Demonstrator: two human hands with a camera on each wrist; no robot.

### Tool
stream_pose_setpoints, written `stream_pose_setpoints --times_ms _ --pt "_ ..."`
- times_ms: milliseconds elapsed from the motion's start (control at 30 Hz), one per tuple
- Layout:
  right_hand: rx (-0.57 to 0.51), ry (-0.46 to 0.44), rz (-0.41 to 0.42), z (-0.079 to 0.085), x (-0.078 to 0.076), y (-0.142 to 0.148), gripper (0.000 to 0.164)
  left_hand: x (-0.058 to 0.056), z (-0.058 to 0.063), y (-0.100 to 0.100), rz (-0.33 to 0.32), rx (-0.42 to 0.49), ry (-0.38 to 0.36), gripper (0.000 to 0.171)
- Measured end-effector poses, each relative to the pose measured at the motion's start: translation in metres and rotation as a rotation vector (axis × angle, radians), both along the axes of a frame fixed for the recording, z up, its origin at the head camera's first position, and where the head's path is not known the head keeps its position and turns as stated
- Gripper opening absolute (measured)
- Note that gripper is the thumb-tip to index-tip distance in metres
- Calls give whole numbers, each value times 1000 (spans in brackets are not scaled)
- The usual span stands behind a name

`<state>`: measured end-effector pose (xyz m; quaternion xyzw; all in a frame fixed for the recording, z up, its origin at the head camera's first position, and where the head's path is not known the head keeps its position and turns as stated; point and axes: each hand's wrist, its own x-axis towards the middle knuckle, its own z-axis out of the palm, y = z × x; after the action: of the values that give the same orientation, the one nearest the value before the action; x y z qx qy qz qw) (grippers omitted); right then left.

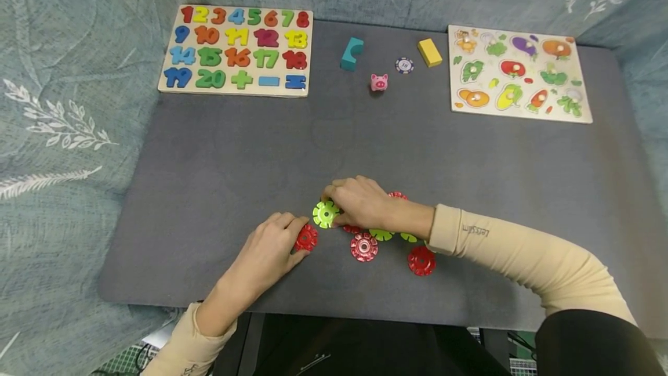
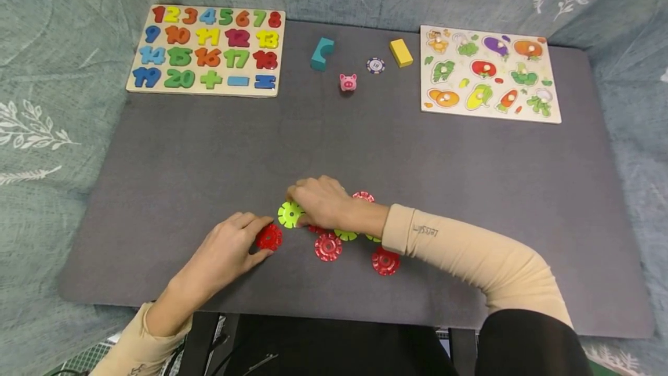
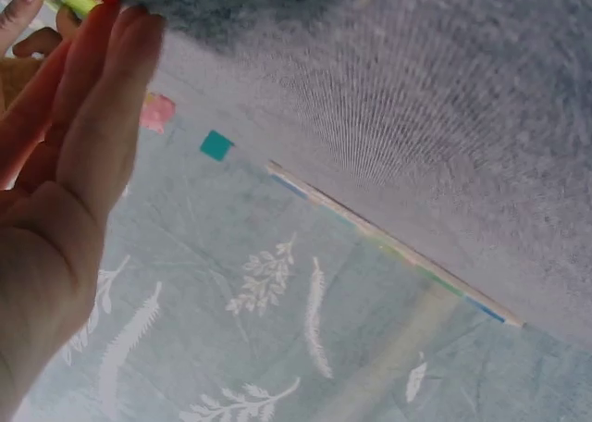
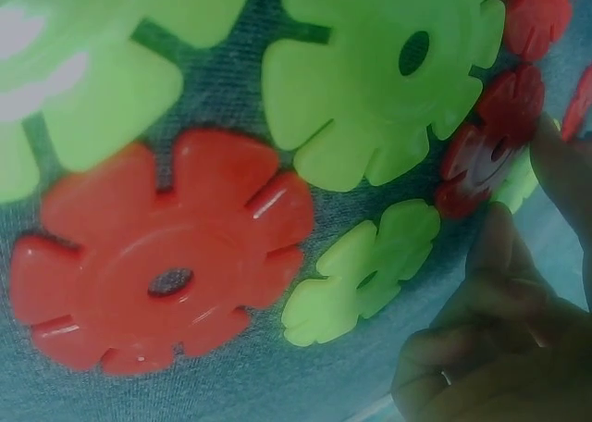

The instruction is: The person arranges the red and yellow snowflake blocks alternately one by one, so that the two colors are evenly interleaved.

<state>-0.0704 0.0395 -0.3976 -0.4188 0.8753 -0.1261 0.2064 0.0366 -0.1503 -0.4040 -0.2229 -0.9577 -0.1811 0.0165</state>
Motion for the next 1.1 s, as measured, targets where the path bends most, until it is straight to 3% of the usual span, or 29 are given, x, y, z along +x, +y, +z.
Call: stream_pose_setpoints --times_ms 333,833,1100 --pt "25 0 -8 0 -2 -1 43 -15 -7 -5 -83 -7 6 46" --pt "-1 -12 0 0 -1 -2 43 -20 -4 -10 -86 -29 -10 46" --pt "6 -19 -3 0 1 -1 43 -34 5 -20 -51 -3 -42 43"
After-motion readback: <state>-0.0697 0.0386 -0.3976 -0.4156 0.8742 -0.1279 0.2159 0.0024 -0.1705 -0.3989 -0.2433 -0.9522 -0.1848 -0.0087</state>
